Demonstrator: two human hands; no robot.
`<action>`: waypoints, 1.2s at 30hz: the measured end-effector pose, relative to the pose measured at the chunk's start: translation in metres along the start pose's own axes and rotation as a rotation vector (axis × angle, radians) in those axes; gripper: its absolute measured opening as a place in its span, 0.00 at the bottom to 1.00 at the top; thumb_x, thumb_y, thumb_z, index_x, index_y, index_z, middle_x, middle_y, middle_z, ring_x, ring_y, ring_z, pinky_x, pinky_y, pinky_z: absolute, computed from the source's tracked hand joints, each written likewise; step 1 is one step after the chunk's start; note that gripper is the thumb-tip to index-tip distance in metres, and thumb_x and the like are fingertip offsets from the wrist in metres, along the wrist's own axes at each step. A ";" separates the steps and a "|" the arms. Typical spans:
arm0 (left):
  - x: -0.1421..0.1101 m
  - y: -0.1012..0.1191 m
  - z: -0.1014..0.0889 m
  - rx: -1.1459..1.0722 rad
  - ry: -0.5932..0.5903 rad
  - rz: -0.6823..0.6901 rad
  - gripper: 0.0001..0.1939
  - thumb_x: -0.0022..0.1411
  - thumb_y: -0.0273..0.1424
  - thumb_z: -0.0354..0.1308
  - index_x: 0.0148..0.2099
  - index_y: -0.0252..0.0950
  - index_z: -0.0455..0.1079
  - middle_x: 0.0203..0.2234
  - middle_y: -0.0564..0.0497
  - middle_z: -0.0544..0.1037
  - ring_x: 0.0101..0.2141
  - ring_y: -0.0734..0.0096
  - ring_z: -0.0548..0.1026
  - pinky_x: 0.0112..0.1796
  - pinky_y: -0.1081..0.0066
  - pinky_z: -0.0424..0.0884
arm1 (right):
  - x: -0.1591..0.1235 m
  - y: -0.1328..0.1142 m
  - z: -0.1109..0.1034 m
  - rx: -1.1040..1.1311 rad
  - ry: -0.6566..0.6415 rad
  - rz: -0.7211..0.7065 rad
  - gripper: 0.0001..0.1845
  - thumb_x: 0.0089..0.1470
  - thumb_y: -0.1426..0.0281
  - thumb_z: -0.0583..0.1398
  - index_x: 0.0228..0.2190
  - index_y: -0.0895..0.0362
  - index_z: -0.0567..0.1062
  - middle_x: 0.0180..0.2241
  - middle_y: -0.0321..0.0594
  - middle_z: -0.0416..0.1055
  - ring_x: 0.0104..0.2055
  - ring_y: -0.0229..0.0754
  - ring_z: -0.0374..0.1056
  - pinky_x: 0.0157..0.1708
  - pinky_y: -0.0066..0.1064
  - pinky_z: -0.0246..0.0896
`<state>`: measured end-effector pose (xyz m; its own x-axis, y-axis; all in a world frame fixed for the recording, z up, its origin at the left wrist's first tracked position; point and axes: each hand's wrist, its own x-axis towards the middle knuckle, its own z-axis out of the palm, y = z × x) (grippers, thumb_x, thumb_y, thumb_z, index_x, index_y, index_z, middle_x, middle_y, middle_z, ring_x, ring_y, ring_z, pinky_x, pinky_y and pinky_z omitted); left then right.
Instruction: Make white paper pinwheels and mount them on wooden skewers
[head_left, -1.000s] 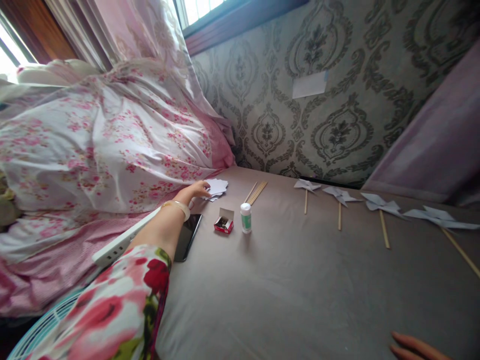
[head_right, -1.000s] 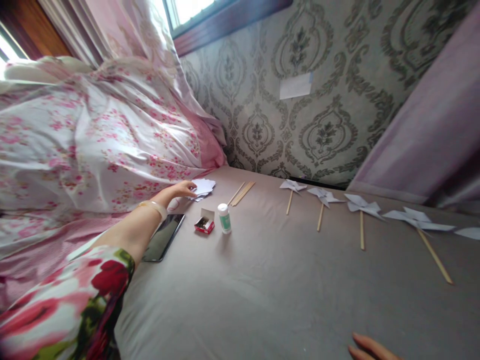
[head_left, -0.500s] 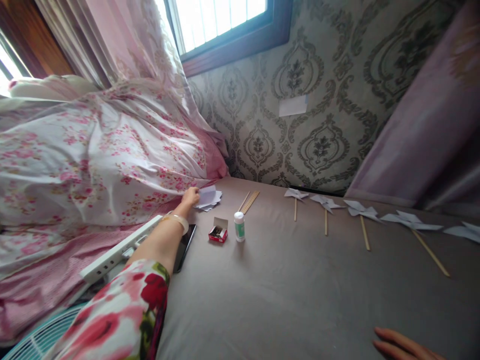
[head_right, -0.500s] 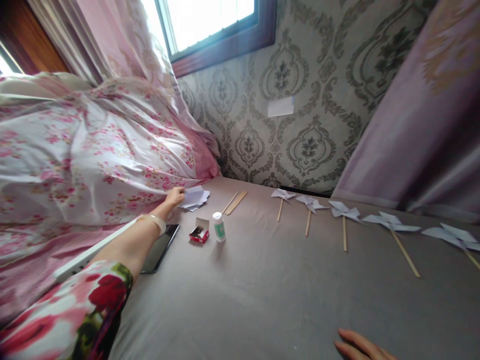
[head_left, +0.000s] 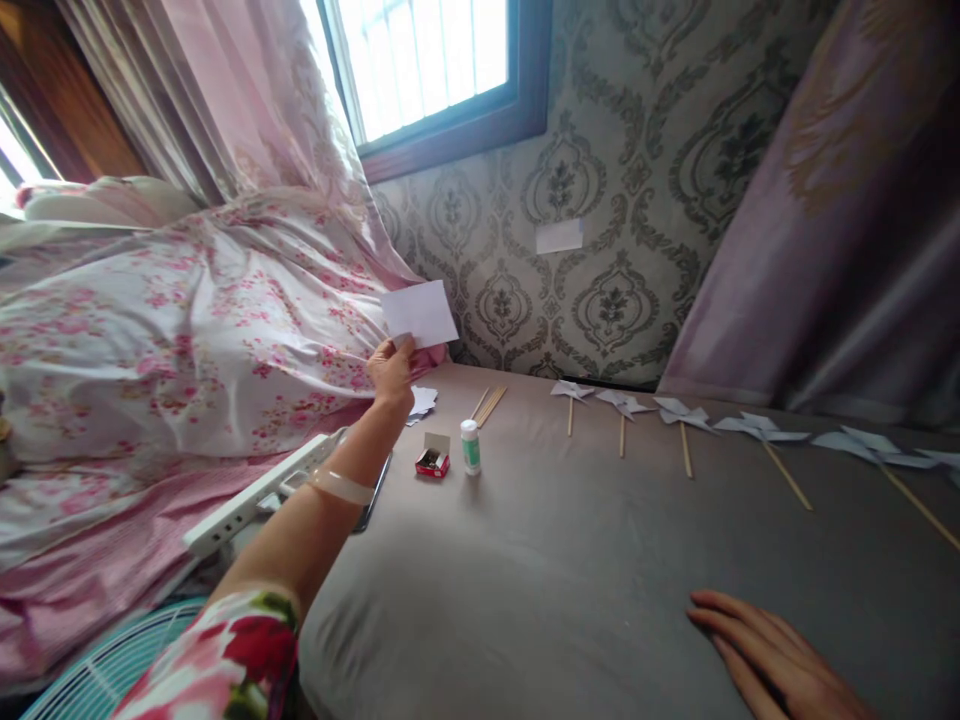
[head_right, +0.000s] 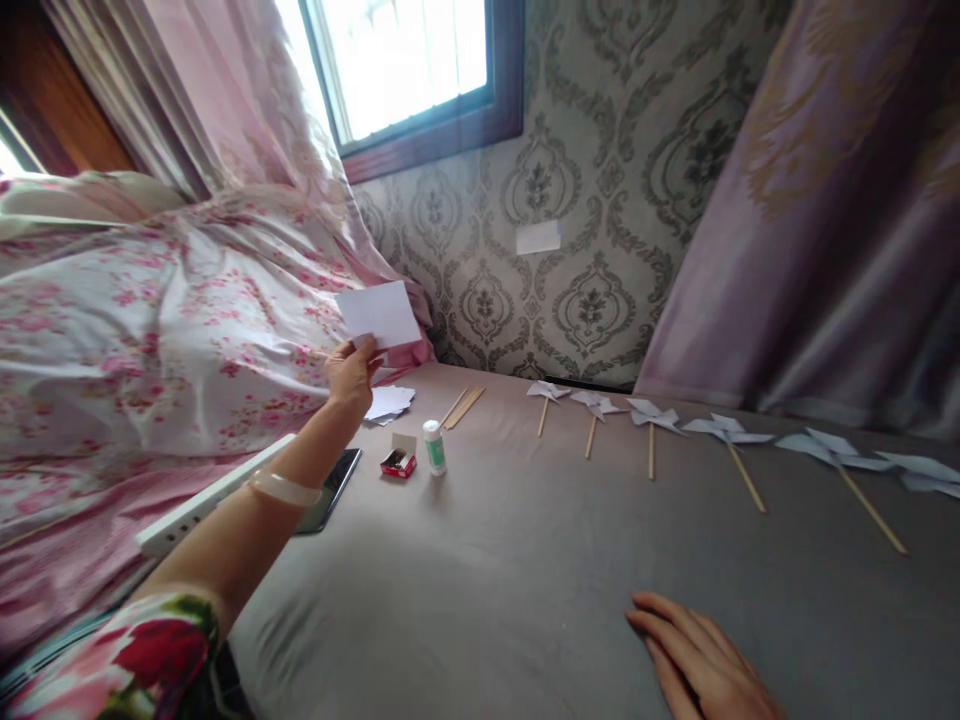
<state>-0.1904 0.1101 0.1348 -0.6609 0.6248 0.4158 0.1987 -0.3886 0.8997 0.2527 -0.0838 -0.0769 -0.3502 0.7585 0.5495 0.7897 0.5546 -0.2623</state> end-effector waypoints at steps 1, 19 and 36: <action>-0.017 0.004 0.005 -0.040 -0.038 -0.013 0.14 0.57 0.34 0.58 0.44 0.34 0.71 0.36 0.50 0.80 0.33 0.73 0.78 0.32 0.76 0.72 | 0.002 -0.005 -0.003 -0.003 -0.010 0.018 0.17 0.59 0.59 0.54 0.40 0.51 0.80 0.45 0.42 0.77 0.45 0.46 0.75 0.42 0.34 0.74; -0.275 -0.011 0.082 -0.359 -0.813 -1.105 0.11 0.51 0.14 0.57 0.34 0.34 0.70 0.31 0.48 0.78 0.23 0.77 0.75 0.25 0.78 0.72 | 0.035 -0.052 -0.043 0.502 0.172 0.439 0.18 0.55 0.66 0.57 0.48 0.53 0.72 0.55 0.47 0.67 0.55 0.49 0.66 0.48 0.40 0.70; -0.300 -0.017 0.081 -0.328 -0.997 -0.953 0.16 0.46 0.25 0.71 0.39 0.34 0.74 0.41 0.40 0.78 0.37 0.65 0.79 0.36 0.72 0.74 | 0.031 -0.059 -0.041 -0.008 0.108 0.351 0.31 0.59 0.75 0.51 0.63 0.58 0.54 0.64 0.53 0.52 0.64 0.55 0.54 0.59 0.51 0.59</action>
<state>0.0632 -0.0154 0.0054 0.3625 0.8883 -0.2820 -0.2920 0.3956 0.8708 0.2156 -0.1074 -0.0117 -0.0019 0.8614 0.5079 0.8565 0.2636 -0.4438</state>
